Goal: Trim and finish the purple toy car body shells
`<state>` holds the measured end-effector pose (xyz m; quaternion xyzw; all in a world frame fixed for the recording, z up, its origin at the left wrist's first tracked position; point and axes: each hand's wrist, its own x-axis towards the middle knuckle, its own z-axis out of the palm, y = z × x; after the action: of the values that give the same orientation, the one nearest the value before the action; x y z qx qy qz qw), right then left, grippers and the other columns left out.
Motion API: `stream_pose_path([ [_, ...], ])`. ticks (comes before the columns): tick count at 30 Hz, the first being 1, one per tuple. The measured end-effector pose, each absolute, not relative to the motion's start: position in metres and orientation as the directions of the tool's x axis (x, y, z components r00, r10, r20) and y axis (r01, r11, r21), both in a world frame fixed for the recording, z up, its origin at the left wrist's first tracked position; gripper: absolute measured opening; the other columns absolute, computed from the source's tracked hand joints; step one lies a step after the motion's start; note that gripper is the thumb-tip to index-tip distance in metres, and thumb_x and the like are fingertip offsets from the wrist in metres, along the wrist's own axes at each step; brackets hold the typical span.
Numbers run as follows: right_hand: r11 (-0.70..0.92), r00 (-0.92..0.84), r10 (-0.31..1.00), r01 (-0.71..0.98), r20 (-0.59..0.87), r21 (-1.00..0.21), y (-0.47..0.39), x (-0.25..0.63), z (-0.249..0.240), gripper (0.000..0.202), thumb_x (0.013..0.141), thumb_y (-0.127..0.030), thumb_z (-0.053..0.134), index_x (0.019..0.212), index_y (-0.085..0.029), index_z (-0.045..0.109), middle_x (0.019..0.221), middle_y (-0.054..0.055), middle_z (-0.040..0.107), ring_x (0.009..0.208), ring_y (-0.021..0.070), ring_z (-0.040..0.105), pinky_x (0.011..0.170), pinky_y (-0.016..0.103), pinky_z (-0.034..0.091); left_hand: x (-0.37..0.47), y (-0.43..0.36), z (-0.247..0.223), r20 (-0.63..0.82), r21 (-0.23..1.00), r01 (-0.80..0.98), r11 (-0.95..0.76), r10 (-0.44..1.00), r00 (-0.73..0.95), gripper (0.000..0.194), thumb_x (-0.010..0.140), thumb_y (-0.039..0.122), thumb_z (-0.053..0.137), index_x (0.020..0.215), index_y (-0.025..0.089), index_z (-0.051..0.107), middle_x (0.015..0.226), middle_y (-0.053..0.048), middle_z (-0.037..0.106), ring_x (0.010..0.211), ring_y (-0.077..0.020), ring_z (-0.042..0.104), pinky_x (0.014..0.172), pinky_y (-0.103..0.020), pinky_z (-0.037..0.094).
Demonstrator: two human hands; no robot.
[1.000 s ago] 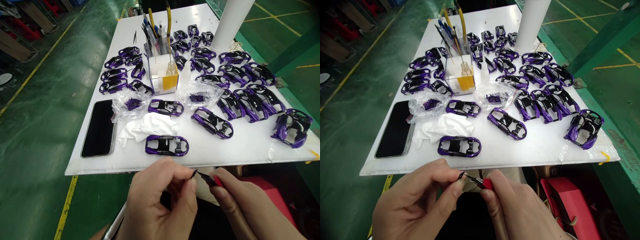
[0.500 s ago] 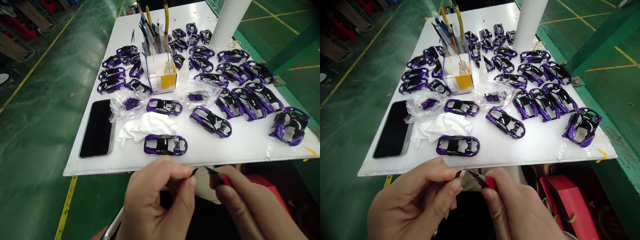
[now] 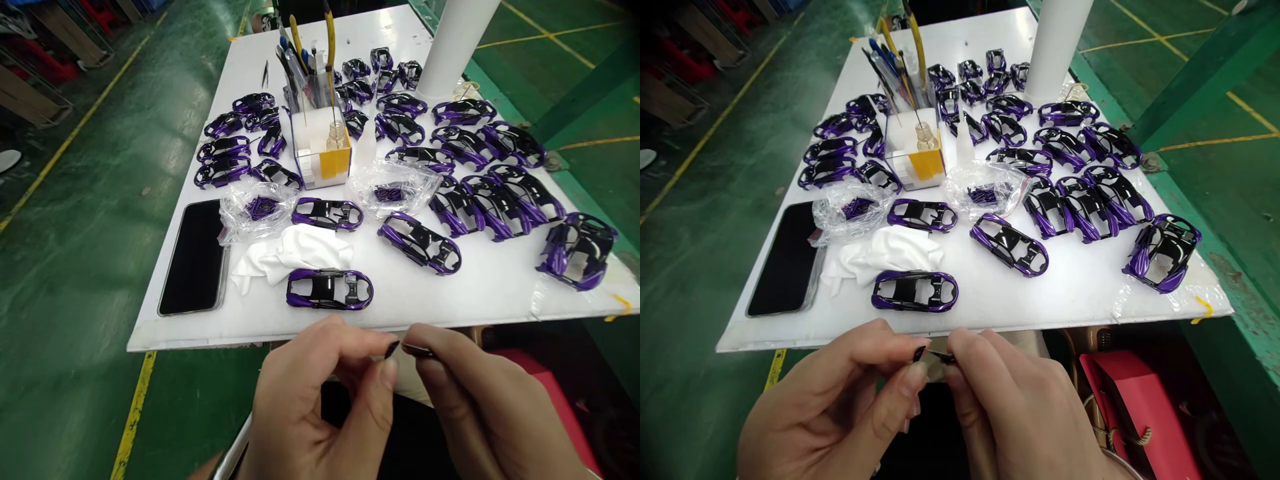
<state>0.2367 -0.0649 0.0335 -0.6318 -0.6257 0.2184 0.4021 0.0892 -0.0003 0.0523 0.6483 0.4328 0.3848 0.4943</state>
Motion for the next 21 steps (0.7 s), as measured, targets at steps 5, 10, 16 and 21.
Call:
stream_pose_path([
  [5,0.096,0.101,0.971,0.667,0.217,-0.739,-0.068,0.233,0.028,0.011,0.107,-0.027,0.044,0.106,-0.028,0.055,0.070,-0.003,0.065,0.049,0.0140,0.063,0.042,0.023,0.043,0.090,-0.001,0.053,0.071,0.974,0.180,-0.136,0.942,0.328,0.026,0.082,0.007,0.067,0.086,0.032,0.072,0.065,0.010,0.064,0.051,-0.0053,0.058,0.052,-0.014,0.048],
  [10,0.031,0.099,0.986,0.674,0.132,-0.738,-0.070,0.233,0.033,0.019,0.108,-0.030,0.039,0.095,-0.027,0.053,0.069,-0.003,0.064,0.048,0.0134,0.062,0.041,0.023,0.043,0.090,-0.003,0.053,0.086,0.965,0.208,-0.162,0.939,0.333,0.026,0.083,0.006,0.066,0.087,0.032,0.071,0.063,0.011,0.061,0.051,-0.0047,0.057,0.050,-0.013,0.045],
  [16,-0.017,0.109,0.991,0.675,0.077,-0.738,-0.070,0.233,0.038,0.021,0.110,-0.033,0.037,0.099,-0.028,0.055,0.070,-0.004,0.065,0.048,0.0125,0.062,0.041,0.023,0.042,0.092,-0.004,0.051,0.122,0.949,0.243,-0.201,0.945,0.303,0.025,0.083,0.006,0.065,0.088,0.030,0.068,0.060,0.010,0.057,0.048,-0.0055,0.056,0.047,-0.014,0.046],
  [21,-0.011,0.120,0.988,0.672,0.094,-0.741,-0.071,0.232,0.035,0.026,0.109,-0.034,0.038,0.093,-0.027,0.057,0.070,-0.001,0.067,0.047,0.0139,0.061,0.042,0.022,0.043,0.093,-0.005,0.050,0.142,0.934,0.276,-0.229,0.943,0.303,0.025,0.082,0.005,0.064,0.087,0.029,0.068,0.060,0.008,0.057,0.047,-0.0074,0.055,0.045,-0.017,0.047],
])
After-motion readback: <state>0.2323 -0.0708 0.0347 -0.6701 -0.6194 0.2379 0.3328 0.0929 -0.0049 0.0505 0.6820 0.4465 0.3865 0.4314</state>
